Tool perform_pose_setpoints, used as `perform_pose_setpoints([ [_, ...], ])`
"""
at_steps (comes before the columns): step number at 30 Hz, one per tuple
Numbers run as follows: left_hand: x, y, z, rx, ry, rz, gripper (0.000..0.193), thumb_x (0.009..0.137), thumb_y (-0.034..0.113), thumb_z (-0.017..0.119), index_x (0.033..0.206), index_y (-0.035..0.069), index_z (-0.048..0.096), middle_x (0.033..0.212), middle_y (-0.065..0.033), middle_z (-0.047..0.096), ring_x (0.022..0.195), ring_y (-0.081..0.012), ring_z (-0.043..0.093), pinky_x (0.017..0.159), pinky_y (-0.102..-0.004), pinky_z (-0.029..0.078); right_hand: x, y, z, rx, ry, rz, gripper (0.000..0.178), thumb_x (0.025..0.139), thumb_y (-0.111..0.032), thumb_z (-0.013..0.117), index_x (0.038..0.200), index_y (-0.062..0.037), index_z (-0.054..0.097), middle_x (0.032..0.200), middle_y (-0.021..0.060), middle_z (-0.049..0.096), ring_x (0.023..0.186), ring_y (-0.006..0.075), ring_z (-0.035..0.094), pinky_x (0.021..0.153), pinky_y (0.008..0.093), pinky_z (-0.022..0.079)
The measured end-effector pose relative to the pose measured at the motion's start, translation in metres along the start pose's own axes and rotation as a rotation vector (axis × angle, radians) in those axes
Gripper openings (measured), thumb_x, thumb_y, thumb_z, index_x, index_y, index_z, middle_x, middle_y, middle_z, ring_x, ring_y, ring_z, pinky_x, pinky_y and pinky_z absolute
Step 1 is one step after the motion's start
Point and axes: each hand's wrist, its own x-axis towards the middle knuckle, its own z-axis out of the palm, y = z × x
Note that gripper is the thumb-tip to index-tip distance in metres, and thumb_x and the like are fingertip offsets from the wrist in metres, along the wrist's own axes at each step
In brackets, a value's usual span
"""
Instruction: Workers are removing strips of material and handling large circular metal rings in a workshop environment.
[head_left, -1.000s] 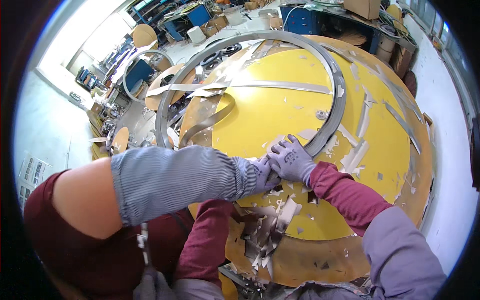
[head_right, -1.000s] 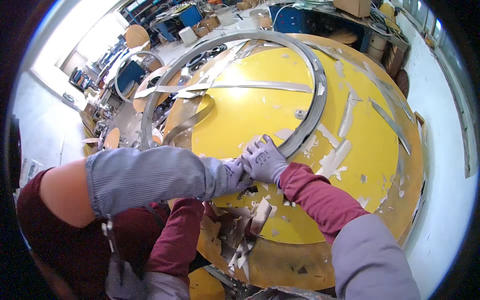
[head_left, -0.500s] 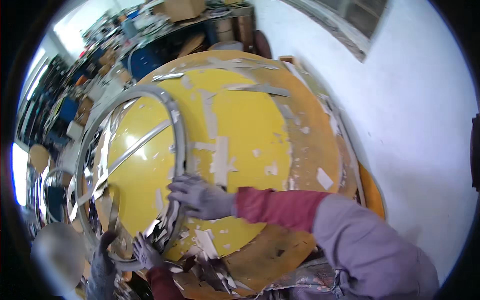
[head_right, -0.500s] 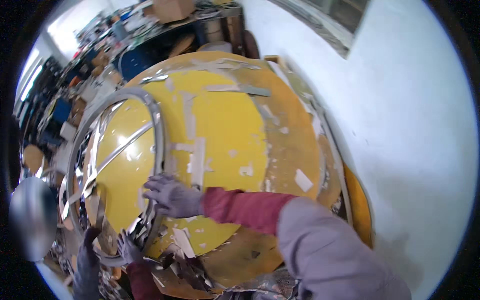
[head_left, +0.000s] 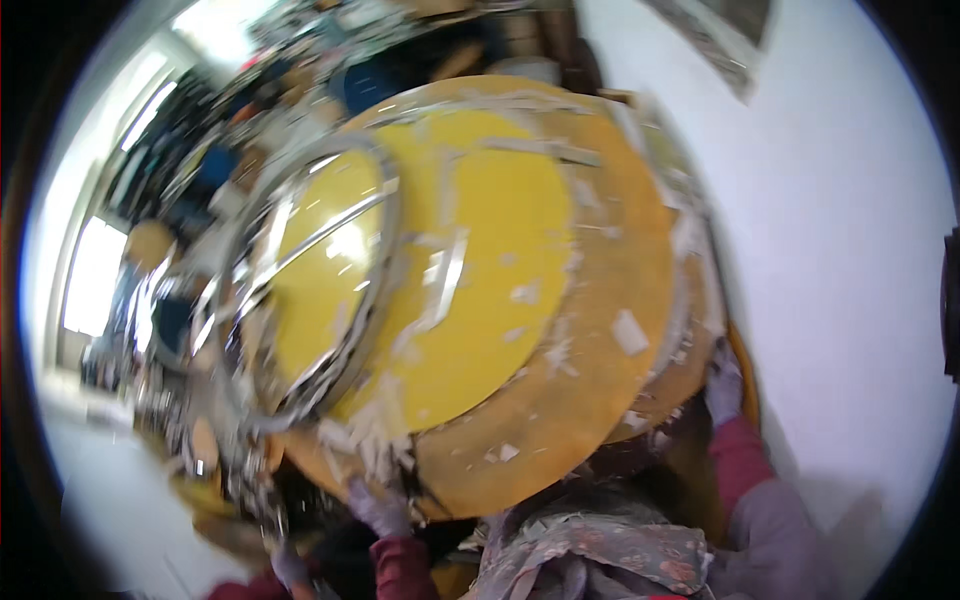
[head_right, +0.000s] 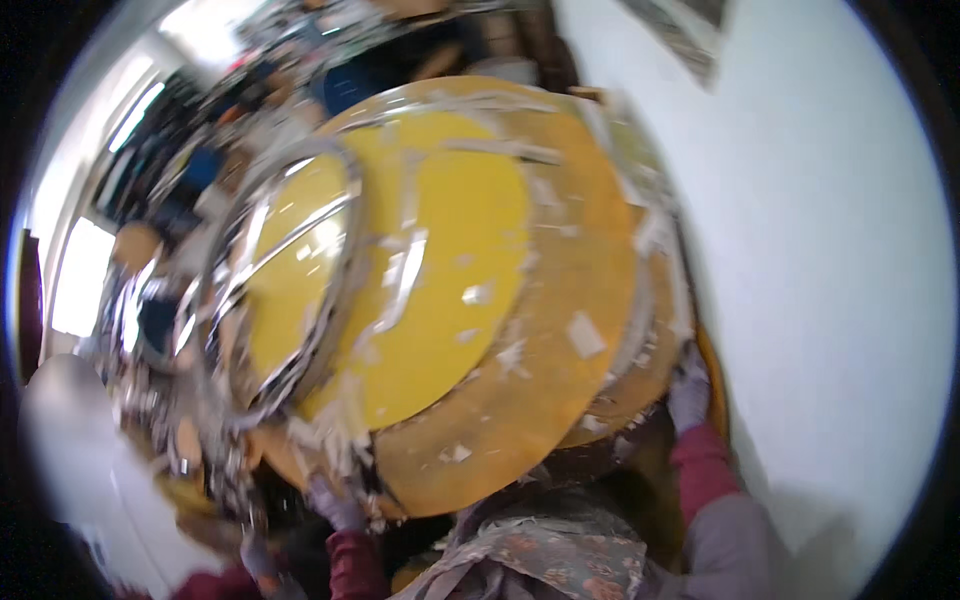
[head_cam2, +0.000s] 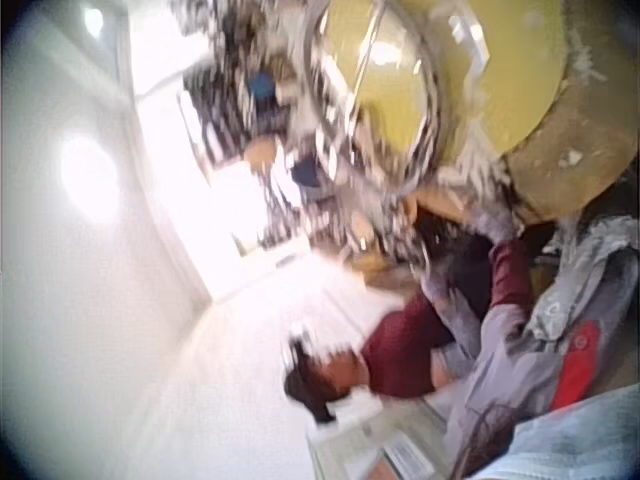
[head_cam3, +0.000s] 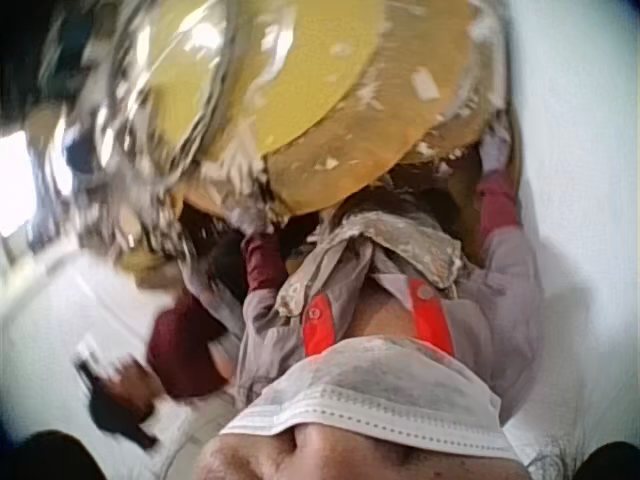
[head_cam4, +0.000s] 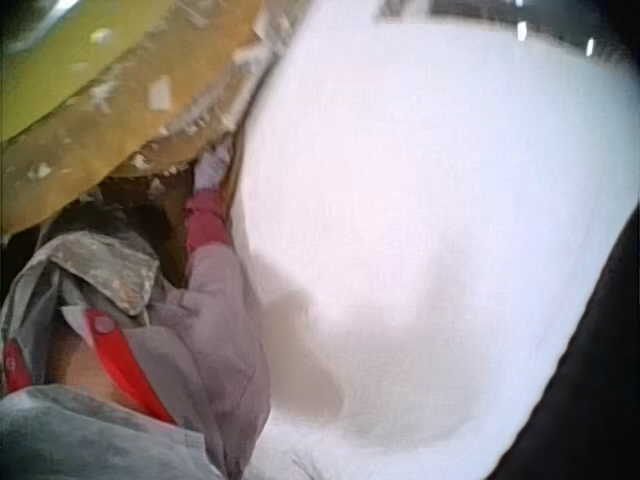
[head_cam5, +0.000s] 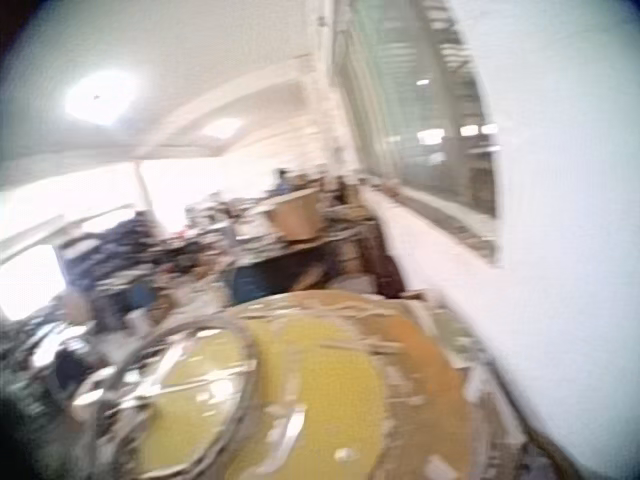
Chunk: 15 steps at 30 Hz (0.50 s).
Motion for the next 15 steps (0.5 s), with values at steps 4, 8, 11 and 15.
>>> perform_pose_setpoints([
  [4, -0.065, 0.001, -0.018, -0.136, 0.041, 0.098, 0.078, 0.08, 0.027, 0.07, 0.145, 0.0, 0.036, 0.145, -0.0266, 0.039, 0.133, -0.0455, 0.036, 0.112, -0.0518, 0.027, -0.017, 0.003, -0.001, -0.162, -0.106, -0.023, 0.056, 0.093, -0.005, 0.049, 0.147, -0.0007, 0.036, 0.148, 0.0215, 0.043, 0.133, 0.0337, 0.046, 0.112, 0.0409, 0.037],
  [8, -0.068, 0.028, -0.05, -0.691, -0.135, 0.157, 0.076, 0.086, 0.025, 0.071, 0.147, -0.001, 0.034, 0.141, -0.0268, 0.046, 0.13, -0.04, 0.046, 0.109, -0.0474, 0.036, -0.061, -0.04, -0.04, -0.041, 0.142, -0.165, 0.047, 0.093, -0.008, 0.051, 0.14, 0.0006, 0.044, 0.135, 0.021, 0.055, 0.115, 0.0307, 0.06, 0.098, 0.0375, 0.047],
  [11, -0.052, 0.085, -0.066, -1.29, -0.577, 0.126, 0.076, 0.093, 0.024, 0.068, 0.151, 0.0, 0.024, 0.139, -0.0255, 0.049, 0.126, -0.0326, 0.053, 0.104, -0.0417, 0.044, -0.123, -0.092, -0.057, 0.322, -0.119, 0.006, 0.032, 0.093, -0.014, 0.052, 0.119, 0.0023, 0.06, 0.105, 0.014, 0.068, 0.092, 0.0212, 0.065, 0.084, 0.0337, 0.051],
  [15, -0.024, 0.119, -0.094, -1.893, -1.062, -0.037, 0.075, 0.098, 0.028, 0.061, 0.154, 0.004, 0.017, 0.14, -0.022, 0.05, 0.125, -0.0317, 0.054, 0.106, -0.0412, 0.043, -0.217, -0.251, -0.032, 0.684, -0.906, -0.134, 0.031, 0.093, -0.018, 0.055, 0.116, 0.0018, 0.063, 0.088, 0.0076, 0.067, 0.08, 0.015, 0.063, 0.076, 0.0305, 0.052],
])
